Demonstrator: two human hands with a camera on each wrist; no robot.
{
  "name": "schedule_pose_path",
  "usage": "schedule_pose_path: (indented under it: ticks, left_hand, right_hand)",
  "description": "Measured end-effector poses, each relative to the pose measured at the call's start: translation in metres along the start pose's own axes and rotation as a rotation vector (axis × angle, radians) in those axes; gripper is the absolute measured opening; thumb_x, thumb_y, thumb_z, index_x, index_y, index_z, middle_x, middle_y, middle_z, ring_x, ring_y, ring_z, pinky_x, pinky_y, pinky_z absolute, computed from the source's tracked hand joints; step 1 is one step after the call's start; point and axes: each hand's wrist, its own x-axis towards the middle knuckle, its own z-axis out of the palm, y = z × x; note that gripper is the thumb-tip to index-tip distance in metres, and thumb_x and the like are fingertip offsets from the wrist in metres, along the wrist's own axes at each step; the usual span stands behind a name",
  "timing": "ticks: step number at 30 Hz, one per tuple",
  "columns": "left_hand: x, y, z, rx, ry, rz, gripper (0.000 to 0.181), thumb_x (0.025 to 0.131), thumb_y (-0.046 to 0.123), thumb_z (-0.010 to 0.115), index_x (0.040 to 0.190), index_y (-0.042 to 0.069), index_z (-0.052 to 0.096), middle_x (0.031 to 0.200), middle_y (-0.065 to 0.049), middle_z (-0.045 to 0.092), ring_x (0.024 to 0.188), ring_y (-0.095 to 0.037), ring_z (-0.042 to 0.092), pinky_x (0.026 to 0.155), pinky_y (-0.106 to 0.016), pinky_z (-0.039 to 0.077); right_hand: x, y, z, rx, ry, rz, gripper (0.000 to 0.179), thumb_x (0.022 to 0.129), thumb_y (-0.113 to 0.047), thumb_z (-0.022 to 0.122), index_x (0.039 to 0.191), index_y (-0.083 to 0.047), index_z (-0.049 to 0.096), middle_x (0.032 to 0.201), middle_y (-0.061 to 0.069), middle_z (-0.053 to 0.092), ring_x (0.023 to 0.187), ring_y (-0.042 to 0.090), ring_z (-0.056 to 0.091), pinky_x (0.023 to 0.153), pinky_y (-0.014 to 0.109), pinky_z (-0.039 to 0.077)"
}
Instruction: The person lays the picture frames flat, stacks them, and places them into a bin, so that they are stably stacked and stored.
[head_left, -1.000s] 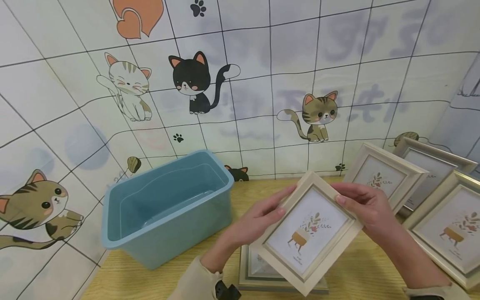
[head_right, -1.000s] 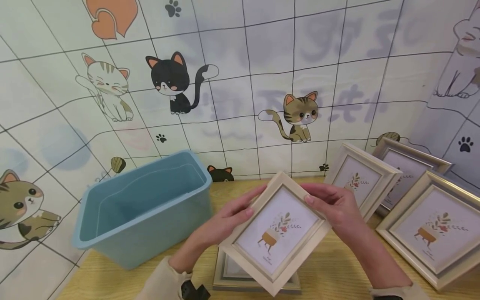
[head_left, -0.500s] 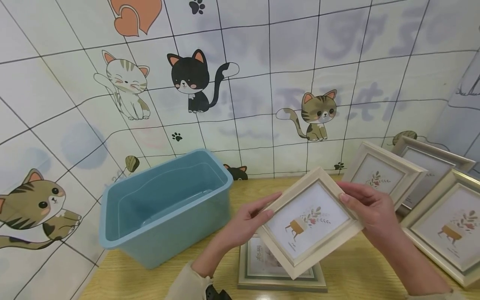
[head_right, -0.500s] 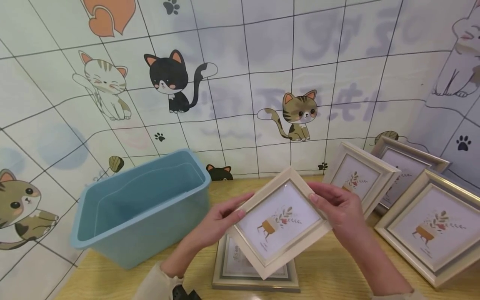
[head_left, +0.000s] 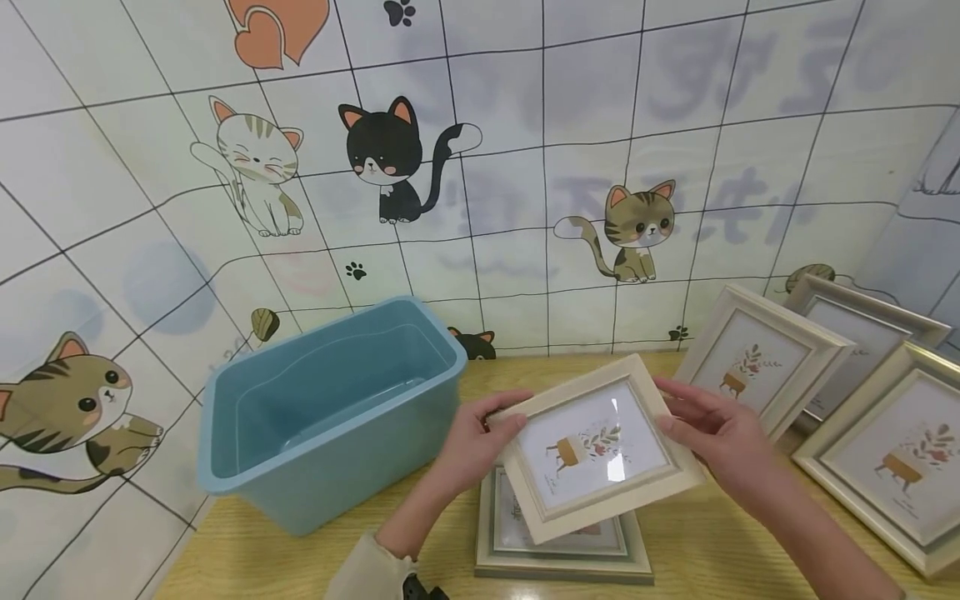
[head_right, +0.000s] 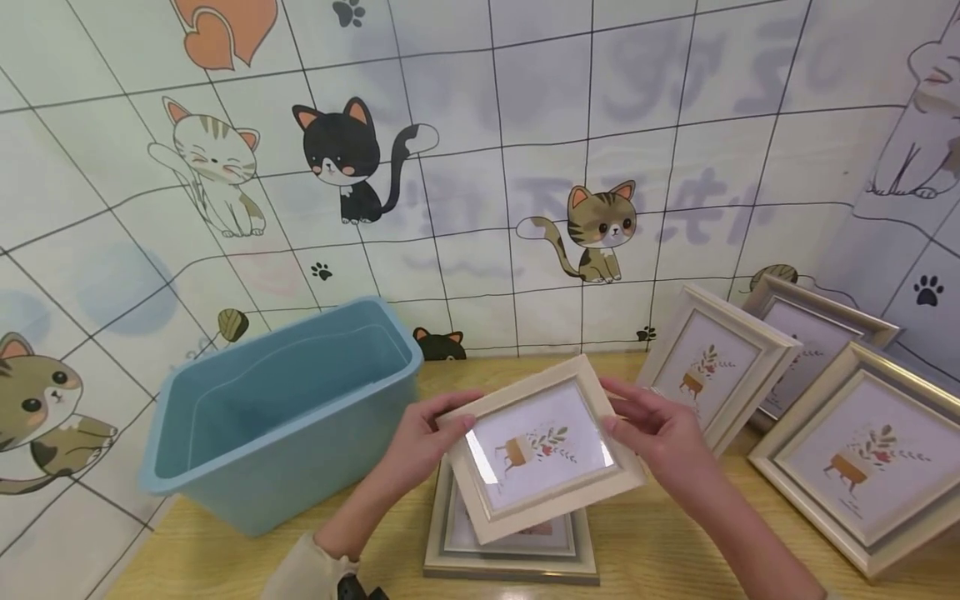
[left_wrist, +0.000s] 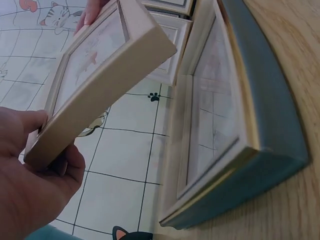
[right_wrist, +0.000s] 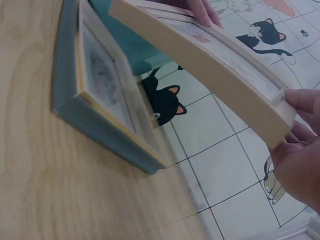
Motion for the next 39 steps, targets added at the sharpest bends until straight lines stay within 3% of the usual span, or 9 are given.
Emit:
schedule_pose_path:
  ticks: [4,6,10,13,17,20,23,34,39]
  left_hand:
    - [0.0,-0.006,-0.001,0.085,0.043,0.021,0.029,0.099,0.01,0.068,0.127,0.006,0.073,0.125,-0.013,0.069,0.09,-0.016,0.067,0.073,-0.026,0.055]
    - [0.001,-0.009,-0.002,0.11,0.073,0.02,0.027,0.098,0.011,0.07,0.124,0.007,0.075,0.124,-0.01,0.07,0.095,-0.014,0.065,0.076,-0.025,0.053]
    - [0.003,-0.013,-0.004,0.151,0.135,0.005,0.024,0.093,0.012,0.076,0.117,0.009,0.079,0.119,-0.006,0.073,0.089,-0.012,0.056,0.07,-0.022,0.045]
    - [0.004,-0.016,-0.005,0.187,0.151,0.004,0.023,0.091,0.012,0.078,0.114,0.009,0.08,0.116,-0.006,0.074,0.084,-0.015,0.053,0.066,-0.024,0.041]
    - [0.003,-0.022,-0.006,0.23,0.143,0.003,0.022,0.092,0.013,0.077,0.113,0.009,0.08,0.117,-0.004,0.074,0.103,-0.018,0.063,0.084,-0.031,0.049]
    - [0.002,-0.026,-0.007,0.248,0.131,-0.009,0.022,0.092,0.014,0.076,0.114,0.01,0.08,0.119,-0.004,0.074,0.117,-0.023,0.063,0.097,-0.041,0.049]
    - [0.001,-0.032,-0.008,0.259,0.112,-0.022,0.022,0.093,0.015,0.075,0.114,0.009,0.08,0.12,-0.005,0.074,0.121,-0.025,0.063,0.101,-0.047,0.048]
    - [-0.004,-0.055,-0.013,0.279,0.035,-0.057,0.022,0.095,0.016,0.074,0.115,0.01,0.079,0.121,-0.005,0.073,0.121,-0.025,0.062,0.101,-0.05,0.048]
    - [-0.006,-0.063,-0.012,0.291,0.011,-0.066,0.021,0.096,0.017,0.073,0.115,0.011,0.079,0.115,-0.001,0.074,0.104,-0.018,0.064,0.09,-0.038,0.051]
  right_hand:
    - [-0.005,0.006,0.001,-0.079,-0.075,-0.026,0.058,0.098,-0.005,0.069,0.153,-0.01,0.05,0.114,-0.002,0.075,0.093,0.012,0.073,0.07,0.035,0.061]
    - [-0.007,0.009,0.002,-0.075,-0.12,-0.032,0.062,0.097,-0.003,0.069,0.155,-0.004,0.044,0.117,0.011,0.074,0.094,0.013,0.073,0.071,0.036,0.061]
    - [-0.012,0.012,0.006,-0.019,-0.215,0.009,0.071,0.097,-0.001,0.067,0.156,0.008,0.029,0.118,0.033,0.066,0.09,0.021,0.074,0.067,0.044,0.061]
    - [-0.016,0.014,0.009,0.014,-0.246,0.089,0.076,0.097,-0.002,0.067,0.157,0.01,0.022,0.116,0.032,0.066,0.086,0.027,0.074,0.065,0.047,0.061]
    - [-0.021,0.017,0.016,0.03,-0.249,0.174,0.081,0.097,-0.004,0.069,0.159,0.01,0.017,0.112,0.025,0.067,0.082,0.031,0.074,0.065,0.046,0.061]
    - [-0.024,0.02,0.021,0.033,-0.25,0.207,0.084,0.096,-0.004,0.07,0.158,0.011,0.016,0.109,0.022,0.067,0.081,0.032,0.073,0.065,0.045,0.061]
    - [-0.026,0.023,0.025,0.036,-0.256,0.226,0.084,0.096,-0.004,0.07,0.157,0.013,0.015,0.107,0.02,0.066,0.08,0.032,0.073,0.065,0.045,0.061]
    - [-0.033,0.034,0.032,0.015,-0.286,0.261,0.087,0.094,-0.004,0.073,0.156,0.014,0.016,0.113,0.023,0.06,0.083,0.032,0.073,0.066,0.044,0.061]
    - [-0.035,0.038,0.033,0.007,-0.284,0.267,0.086,0.093,0.0,0.072,0.155,0.017,0.015,0.111,0.022,0.06,0.087,0.032,0.073,0.066,0.045,0.061]
